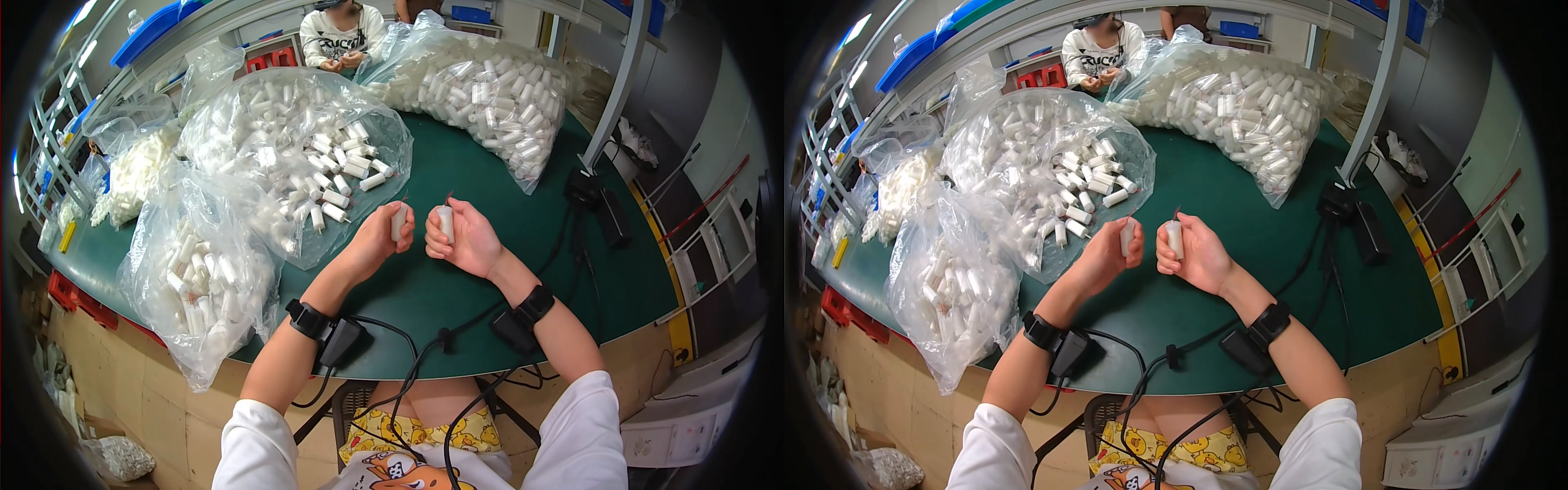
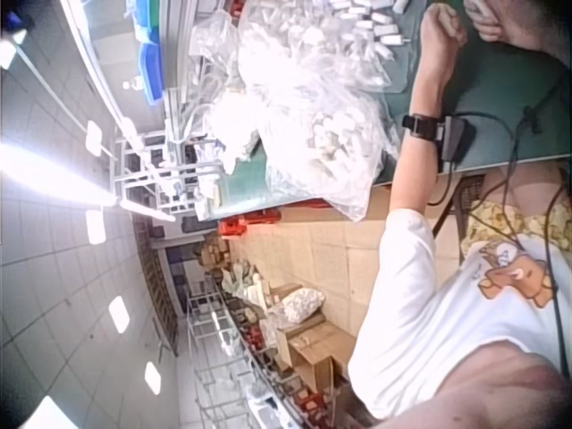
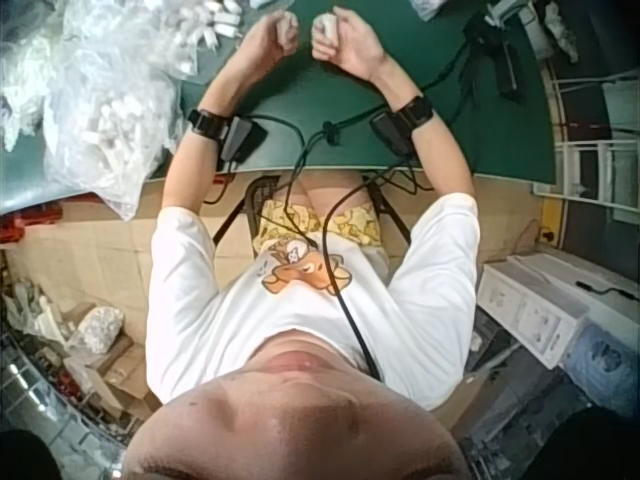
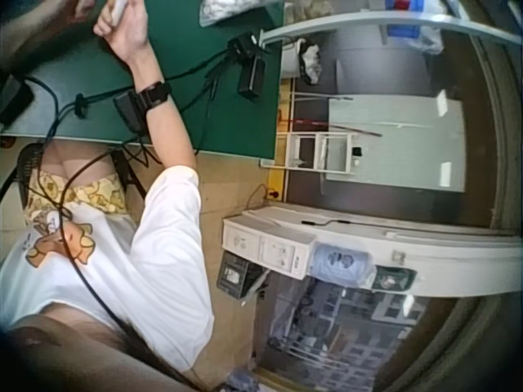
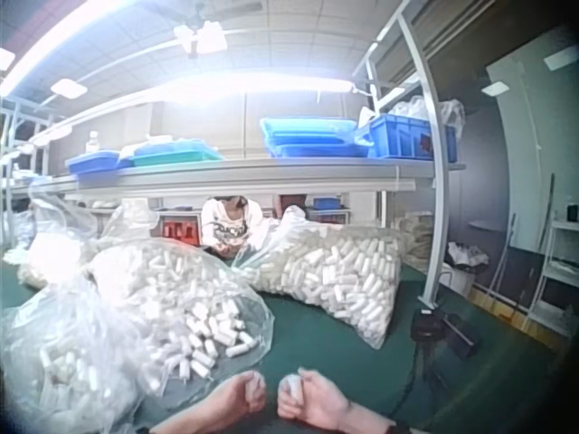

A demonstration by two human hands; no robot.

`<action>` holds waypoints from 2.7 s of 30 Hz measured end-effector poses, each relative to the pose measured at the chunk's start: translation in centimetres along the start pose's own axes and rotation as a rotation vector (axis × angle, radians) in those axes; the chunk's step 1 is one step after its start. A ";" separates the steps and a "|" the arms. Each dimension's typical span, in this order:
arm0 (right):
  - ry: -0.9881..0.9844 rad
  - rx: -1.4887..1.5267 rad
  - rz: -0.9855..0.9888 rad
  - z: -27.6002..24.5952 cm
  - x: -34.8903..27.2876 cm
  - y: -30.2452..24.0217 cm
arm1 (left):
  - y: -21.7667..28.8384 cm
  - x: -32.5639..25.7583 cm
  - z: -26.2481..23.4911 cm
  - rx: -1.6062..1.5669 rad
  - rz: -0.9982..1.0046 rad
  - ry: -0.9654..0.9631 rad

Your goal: The person sits at a green workbench and repeatedly picks up two white cylindrical objects from a large plastic bag. They align the objects and press them together to form a single unit, then place the assembled pair into a separate pile on the table.

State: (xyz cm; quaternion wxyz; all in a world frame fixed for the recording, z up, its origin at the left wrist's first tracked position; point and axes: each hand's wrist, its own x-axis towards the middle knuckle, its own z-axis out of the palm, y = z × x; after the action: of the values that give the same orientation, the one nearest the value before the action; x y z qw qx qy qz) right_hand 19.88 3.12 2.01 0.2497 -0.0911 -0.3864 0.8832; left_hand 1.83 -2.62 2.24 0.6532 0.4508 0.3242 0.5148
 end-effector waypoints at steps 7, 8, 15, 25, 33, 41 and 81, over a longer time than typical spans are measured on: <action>0.014 -0.097 -0.044 -0.3 0.1 0.3 | 0.5 -0.2 -0.2 -0.034 0.018 -0.025; 0.004 -0.098 -0.041 -0.4 0.1 0.4 | 0.5 -0.1 -0.3 -0.038 0.025 -0.017; 0.055 -0.134 -0.048 -0.3 -0.1 0.0 | 0.4 0.0 -0.4 0.024 0.008 0.047; 0.053 -0.150 -0.004 -0.2 -0.4 0.1 | 0.2 0.0 -1.0 0.010 0.007 -0.003; 0.098 -0.063 -0.123 -0.6 0.1 0.3 | 0.3 0.1 -0.4 -0.057 0.045 0.102; 0.186 -0.318 -0.280 -0.2 0.1 0.9 | 0.6 0.1 0.7 -0.011 0.068 0.120; 0.305 -0.767 -0.223 2.4 0.5 0.5 | 0.7 -0.5 -0.3 -0.165 0.054 0.041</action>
State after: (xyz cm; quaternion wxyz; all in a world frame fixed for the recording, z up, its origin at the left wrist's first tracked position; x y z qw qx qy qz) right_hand 18.44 1.54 3.35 0.3459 -0.2645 -0.6532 0.6194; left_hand 1.20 -2.95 2.73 0.6671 0.3935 0.2817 0.5664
